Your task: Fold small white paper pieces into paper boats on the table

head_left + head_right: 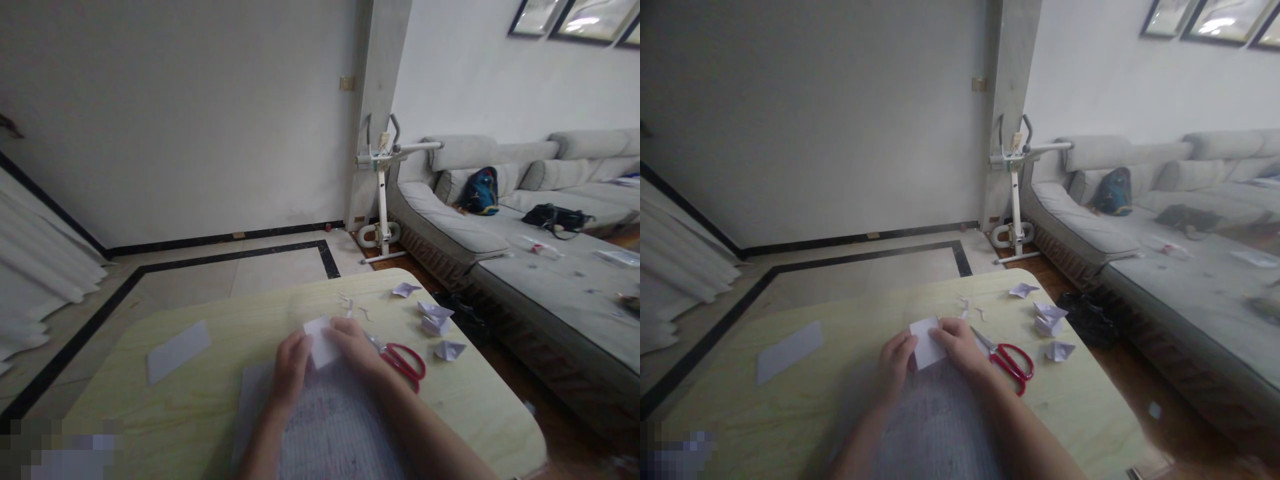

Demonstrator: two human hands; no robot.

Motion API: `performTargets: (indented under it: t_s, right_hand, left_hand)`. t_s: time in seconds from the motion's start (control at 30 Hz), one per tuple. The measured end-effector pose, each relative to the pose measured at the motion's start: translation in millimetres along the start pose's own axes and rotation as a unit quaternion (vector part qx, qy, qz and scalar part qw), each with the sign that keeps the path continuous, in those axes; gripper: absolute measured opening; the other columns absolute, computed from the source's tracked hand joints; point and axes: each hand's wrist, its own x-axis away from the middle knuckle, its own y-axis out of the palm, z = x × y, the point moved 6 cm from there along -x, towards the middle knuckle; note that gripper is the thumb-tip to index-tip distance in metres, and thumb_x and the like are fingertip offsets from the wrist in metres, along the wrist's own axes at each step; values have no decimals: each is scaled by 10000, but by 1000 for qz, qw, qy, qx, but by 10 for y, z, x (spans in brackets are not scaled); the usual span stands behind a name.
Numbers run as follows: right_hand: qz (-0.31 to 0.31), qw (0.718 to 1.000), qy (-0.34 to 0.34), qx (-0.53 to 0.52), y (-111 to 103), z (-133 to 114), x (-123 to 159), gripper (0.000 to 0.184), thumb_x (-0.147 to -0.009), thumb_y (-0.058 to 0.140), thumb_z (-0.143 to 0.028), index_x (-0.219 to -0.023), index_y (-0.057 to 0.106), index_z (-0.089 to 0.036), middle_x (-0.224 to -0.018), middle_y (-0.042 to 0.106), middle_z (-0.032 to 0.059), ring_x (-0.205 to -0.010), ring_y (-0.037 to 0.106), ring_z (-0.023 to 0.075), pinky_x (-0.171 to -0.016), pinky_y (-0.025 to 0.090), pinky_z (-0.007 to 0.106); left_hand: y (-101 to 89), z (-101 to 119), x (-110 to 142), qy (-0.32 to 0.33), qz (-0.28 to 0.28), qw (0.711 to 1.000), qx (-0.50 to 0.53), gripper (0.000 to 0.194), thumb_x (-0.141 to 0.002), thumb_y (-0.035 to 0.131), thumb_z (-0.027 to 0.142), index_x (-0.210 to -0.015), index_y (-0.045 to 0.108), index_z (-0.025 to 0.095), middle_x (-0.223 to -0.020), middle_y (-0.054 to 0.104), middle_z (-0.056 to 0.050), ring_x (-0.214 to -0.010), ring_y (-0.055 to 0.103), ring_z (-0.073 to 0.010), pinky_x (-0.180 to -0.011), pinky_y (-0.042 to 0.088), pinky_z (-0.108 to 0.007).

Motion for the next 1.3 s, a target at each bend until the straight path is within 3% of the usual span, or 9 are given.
performTargets:
  t_s: [0.27,0.47,0.6,0.83,1.0,1.2,1.3]
  right_hand:
    - [-11,1000,-14,6,44,-5,14,304,-747,594,-431,-646,539,-150,-590,482,-21,-531,434,107,-486,329,218]
    - [-5,1000,-9,13,29,24,2,296,-749,597,-405,-615,500,-160,-574,460,-33,-530,421,101,-487,321,213]
    - [-19,1000,-13,9,28,29,2,277,-767,584,-392,-643,533,-150,-589,479,-26,-536,429,105,-496,325,217]
    - [-19,1000,-16,13,13,-6,19,281,-764,599,-400,-645,562,-149,-595,499,-22,-547,436,107,-514,338,215]
    - [-31,999,-16,1,13,44,2,227,-770,590,-348,-687,598,-137,-622,537,-13,-553,463,109,-503,338,209]
    - [-34,999,-18,-2,6,107,-24,238,-764,600,-353,-677,590,-131,-607,522,-17,-541,452,103,-493,332,205]
    - [-46,999,-18,-14,12,125,-32,239,-770,593,-356,-696,592,-129,-603,521,-17,-533,446,103,-493,329,209]
  left_hand:
    - [-31,-76,-28,-17,15,998,56,246,-721,576,363,-583,501,173,-521,449,35,-513,429,-122,-476,351,-216]
    - [-77,-135,-39,-25,45,997,50,259,-690,607,364,-549,496,177,-501,427,40,-499,412,-119,-467,347,-216]
    - [-63,-156,-40,-32,33,997,58,300,-692,602,376,-504,469,183,-470,407,46,-461,390,-111,-445,320,-217]
    - [-89,-80,-32,-13,50,998,41,275,-682,610,361,-529,466,184,-500,439,39,-497,424,-121,-465,342,-216]
    - [-60,-78,-41,-2,17,999,42,315,-709,579,362,-515,396,196,-481,372,53,-469,365,-105,-432,298,-208]
    - [-115,-129,-34,-23,63,997,28,254,-673,602,352,-534,469,186,-513,429,35,-514,416,-125,-474,350,-220]
    - [-108,-120,-35,-20,55,998,25,269,-688,597,363,-537,458,188,-507,410,40,-503,402,-121,-468,340,-219]
